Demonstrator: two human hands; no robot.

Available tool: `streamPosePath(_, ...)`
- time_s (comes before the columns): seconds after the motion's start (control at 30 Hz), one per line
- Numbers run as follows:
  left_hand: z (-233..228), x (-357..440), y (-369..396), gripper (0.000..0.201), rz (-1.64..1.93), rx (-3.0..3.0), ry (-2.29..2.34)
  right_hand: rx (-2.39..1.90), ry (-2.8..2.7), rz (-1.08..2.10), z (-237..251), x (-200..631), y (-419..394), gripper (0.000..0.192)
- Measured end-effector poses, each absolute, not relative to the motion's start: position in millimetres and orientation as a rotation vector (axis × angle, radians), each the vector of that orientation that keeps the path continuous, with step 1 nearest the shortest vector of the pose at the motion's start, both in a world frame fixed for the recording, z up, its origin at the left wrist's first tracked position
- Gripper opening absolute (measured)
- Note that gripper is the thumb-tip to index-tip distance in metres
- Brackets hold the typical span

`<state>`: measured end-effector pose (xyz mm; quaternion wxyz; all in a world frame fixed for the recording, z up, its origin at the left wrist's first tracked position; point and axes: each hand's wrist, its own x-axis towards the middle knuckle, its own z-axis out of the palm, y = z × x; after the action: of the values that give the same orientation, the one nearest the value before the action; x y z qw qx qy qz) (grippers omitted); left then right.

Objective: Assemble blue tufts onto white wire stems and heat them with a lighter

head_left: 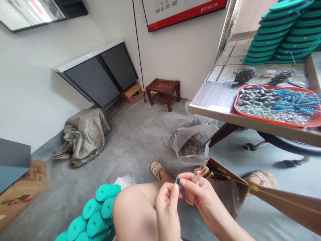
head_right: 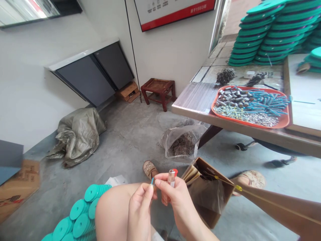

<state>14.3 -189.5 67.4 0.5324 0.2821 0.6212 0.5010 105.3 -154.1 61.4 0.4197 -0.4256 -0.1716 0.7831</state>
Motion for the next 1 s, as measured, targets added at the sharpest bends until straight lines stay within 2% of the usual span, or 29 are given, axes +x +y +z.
streamPosePath(0.43, 71, 16, -184, 0.037, 1.252, 0.665, 1.57, -1.116, -0.522, 1.879, 66, 89, -155, 0.036)
streamPosePath(1.0, 52, 5, -185, 0.034, 1.343, 0.586, 1.683, -1.177, -0.543, 1.887, 59, 68, -155, 0.036)
